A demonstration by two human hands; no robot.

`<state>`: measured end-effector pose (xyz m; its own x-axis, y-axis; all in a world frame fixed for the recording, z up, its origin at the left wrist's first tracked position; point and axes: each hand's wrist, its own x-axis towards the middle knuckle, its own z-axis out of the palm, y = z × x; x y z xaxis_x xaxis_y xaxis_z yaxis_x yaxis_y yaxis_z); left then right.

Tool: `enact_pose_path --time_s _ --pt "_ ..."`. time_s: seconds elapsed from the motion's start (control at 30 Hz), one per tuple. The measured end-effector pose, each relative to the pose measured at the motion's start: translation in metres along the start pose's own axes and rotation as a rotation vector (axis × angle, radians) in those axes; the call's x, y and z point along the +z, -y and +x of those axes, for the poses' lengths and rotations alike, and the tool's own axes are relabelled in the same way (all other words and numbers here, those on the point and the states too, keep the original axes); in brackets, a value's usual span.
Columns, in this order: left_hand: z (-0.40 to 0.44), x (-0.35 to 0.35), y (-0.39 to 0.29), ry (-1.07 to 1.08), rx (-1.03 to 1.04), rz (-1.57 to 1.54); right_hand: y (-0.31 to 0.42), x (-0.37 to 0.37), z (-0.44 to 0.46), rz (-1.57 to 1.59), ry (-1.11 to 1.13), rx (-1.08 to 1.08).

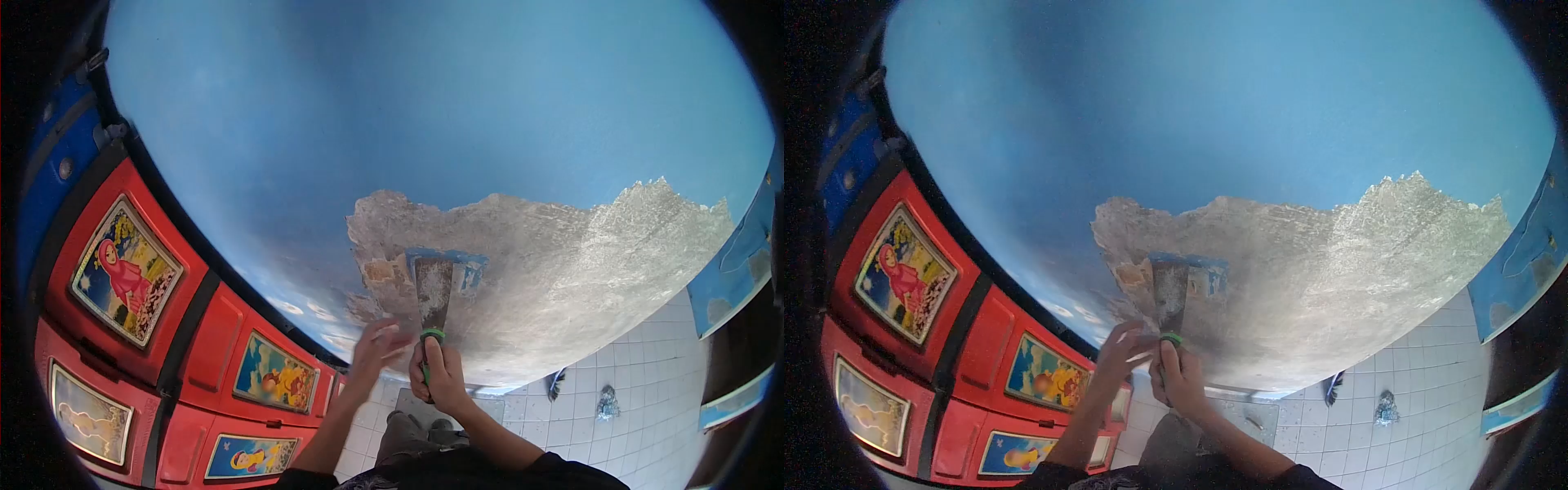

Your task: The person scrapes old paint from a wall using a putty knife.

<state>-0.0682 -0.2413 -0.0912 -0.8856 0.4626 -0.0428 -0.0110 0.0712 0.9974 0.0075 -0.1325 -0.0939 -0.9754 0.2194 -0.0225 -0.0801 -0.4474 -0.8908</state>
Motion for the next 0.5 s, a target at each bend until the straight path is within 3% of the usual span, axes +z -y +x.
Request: enact_pose_path --time_s 0.03,0.1,0.13,0.17,0.23,0.4,0.5 --pt "-0.001 0.016 -0.011 -0.029 -0.125 -0.315 -0.001 0.006 -0.001 0.044 -0.038 -0.009" --pt "0.002 0.036 -0.014 0.062 -0.121 -0.426 0.001 0.011 0.003 0.085 -0.078 -0.023" --pt "0.004 0.041 -0.016 0.154 -0.116 -0.538 0.006 0.01 0.011 -0.06 -0.146 -0.145" --pt "0.014 0.042 -0.029 0.16 -0.113 -0.539 0.012 0.01 0.021 -0.205 -0.214 -0.268" --pt "0.029 0.043 -0.059 0.155 -0.047 -0.533 0.022 0.014 0.038 -0.188 -0.201 -0.325" --pt "0.024 0.046 -0.022 0.027 -0.05 -0.487 0.008 0.008 0.033 -0.241 -0.18 -0.357" --pt "0.017 0.056 -0.012 -0.056 -0.057 -0.539 -0.003 0.0 0.026 -0.464 -0.299 -0.511"
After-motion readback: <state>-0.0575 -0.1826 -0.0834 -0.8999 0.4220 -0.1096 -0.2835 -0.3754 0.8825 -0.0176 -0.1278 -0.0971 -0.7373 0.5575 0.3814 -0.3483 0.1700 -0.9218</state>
